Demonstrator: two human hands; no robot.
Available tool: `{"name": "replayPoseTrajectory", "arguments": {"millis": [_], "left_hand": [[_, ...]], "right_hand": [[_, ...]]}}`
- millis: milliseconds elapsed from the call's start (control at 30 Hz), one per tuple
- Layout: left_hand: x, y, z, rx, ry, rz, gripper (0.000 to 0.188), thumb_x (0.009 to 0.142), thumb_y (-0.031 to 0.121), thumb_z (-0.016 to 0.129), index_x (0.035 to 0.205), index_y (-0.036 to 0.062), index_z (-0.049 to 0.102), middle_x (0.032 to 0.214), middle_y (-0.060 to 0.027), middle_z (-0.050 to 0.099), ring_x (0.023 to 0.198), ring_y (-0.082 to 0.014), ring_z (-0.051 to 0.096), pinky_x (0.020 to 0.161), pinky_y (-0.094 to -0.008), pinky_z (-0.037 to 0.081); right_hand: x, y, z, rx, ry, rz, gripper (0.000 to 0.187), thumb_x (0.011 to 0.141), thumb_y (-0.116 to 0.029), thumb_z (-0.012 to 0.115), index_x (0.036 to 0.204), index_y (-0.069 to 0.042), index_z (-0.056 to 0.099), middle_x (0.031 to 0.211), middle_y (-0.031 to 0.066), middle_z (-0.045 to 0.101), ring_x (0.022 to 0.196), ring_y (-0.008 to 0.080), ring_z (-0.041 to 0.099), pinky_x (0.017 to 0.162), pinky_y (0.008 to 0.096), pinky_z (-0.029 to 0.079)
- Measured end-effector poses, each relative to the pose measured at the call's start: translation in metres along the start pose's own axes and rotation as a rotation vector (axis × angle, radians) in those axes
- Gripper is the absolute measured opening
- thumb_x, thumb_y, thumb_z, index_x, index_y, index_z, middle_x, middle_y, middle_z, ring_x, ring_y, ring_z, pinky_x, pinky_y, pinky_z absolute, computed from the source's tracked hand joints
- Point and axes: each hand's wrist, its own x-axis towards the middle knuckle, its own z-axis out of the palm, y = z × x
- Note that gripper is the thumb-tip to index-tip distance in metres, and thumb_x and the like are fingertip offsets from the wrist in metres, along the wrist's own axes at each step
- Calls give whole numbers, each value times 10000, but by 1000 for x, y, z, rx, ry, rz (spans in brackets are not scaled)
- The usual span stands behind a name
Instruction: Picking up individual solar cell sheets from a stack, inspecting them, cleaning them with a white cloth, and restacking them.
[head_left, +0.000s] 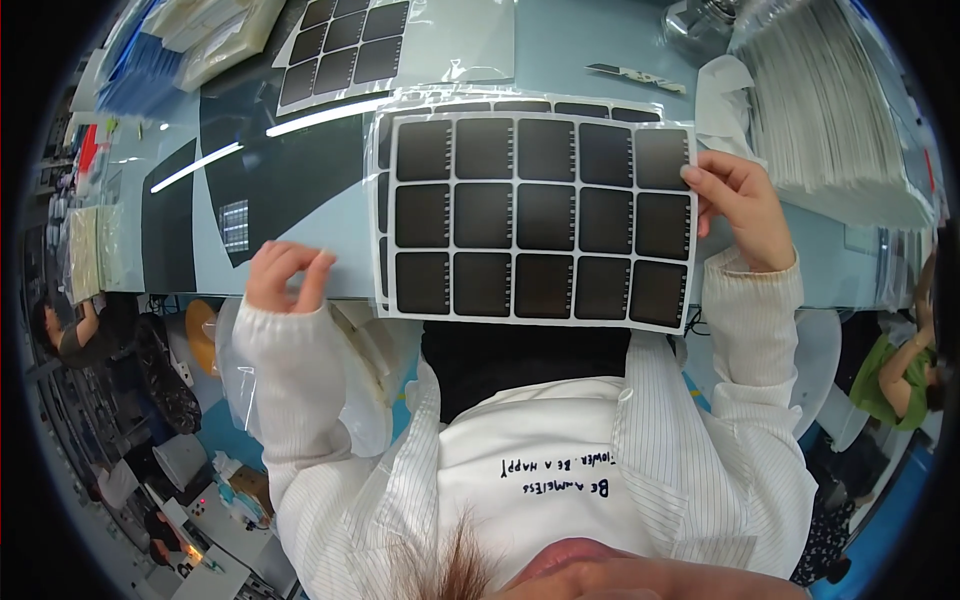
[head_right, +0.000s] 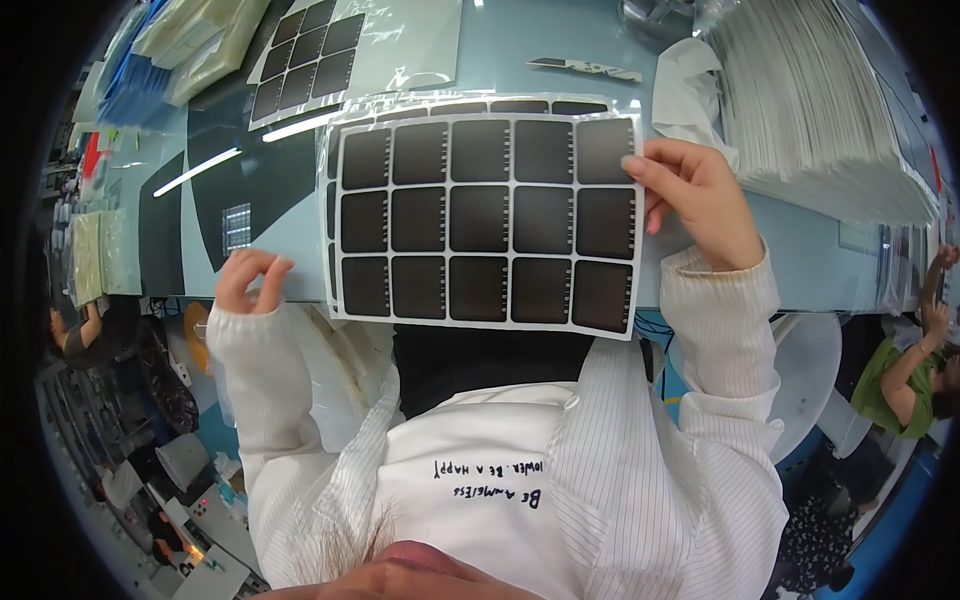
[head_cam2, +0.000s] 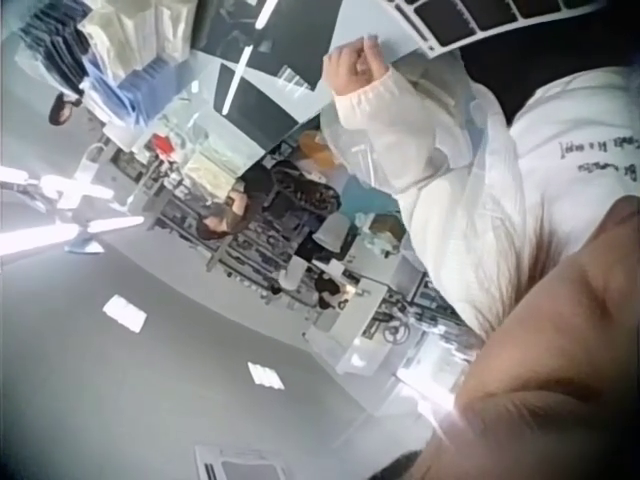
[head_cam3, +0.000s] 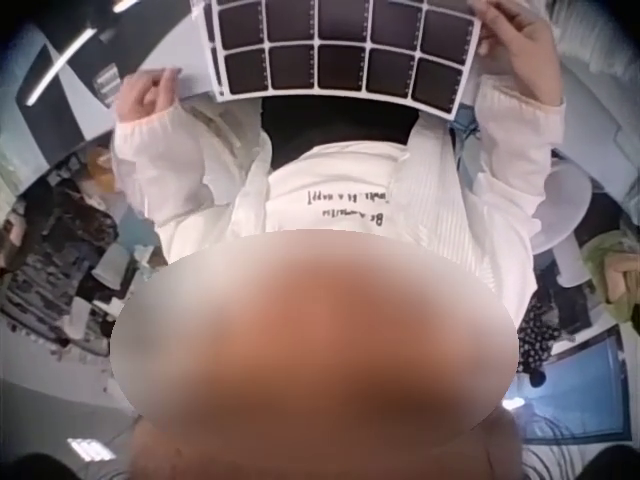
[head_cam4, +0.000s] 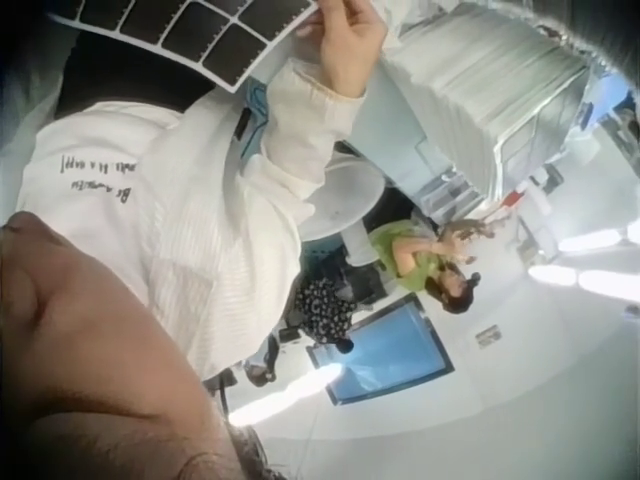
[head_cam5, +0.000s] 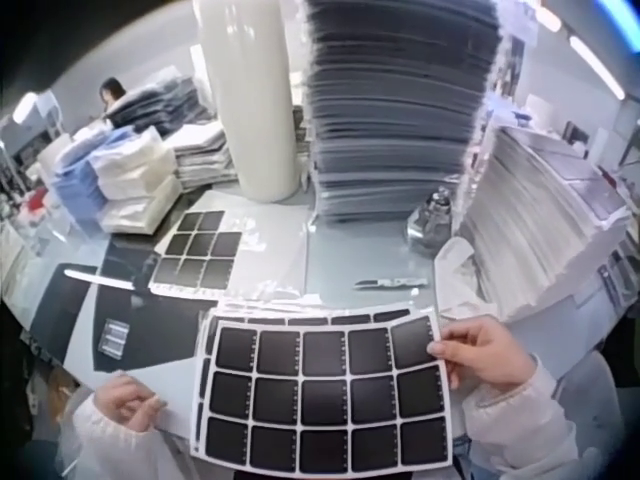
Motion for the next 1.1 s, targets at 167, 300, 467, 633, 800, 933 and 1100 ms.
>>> {"name": "replayPoseTrajectory", "arguments": {"millis": [167,300,467,633,800,933,1100], "left_hand": [[23,14,24,18,-94,-2,157,805,100,579,689,-4,602,651,-73,546,646,-200,463,638,-295,385],[28,20,34,-65,-134,3,201,828,112,540,670,-6,573,623,-66,513,628,-188,438,610,-298,365],[28,28,29,-129,-159,-23,160,802,86,568,670,-3,550,623,-52,507,628,-167,433,617,-288,358],[26,22,29,-221,-178,91,156,766,44,597,646,12,504,616,-35,490,621,-157,419,618,-259,337],[20,9,25,-408,-297,4,190,790,38,562,634,11,457,631,-46,448,618,-157,400,602,-250,319],[19,6,18,-494,-311,-1,198,813,36,517,635,6,437,647,-42,416,616,-149,381,593,-253,313],[16,2,13,-605,-326,76,202,814,57,500,629,7,436,666,-45,444,633,-148,383,603,-255,314]], "right_hand": [[9,0,11,3,-20,45,202,878,-203,565,811,-15,597,602,8,565,447,57,517,393,167,389],[4,-4,1,-40,-86,103,229,889,-205,542,762,-17,575,588,22,562,418,65,517,368,170,369],[-16,-7,-1,-75,-117,194,217,888,-183,535,763,-9,566,591,23,563,433,68,525,387,166,368],[-17,-3,2,-85,-160,183,189,878,-160,549,758,-14,560,581,13,557,449,61,531,399,165,355],[-17,-7,7,-38,-158,163,212,871,-154,554,705,-23,538,555,13,543,409,55,475,388,173,329],[-24,-13,6,43,-166,131,238,852,-138,561,645,-28,522,534,21,532,386,51,420,380,183,306],[-32,-14,-1,89,-214,115,230,847,-137,571,650,-20,542,540,9,525,413,41,419,394,188,302]]}}
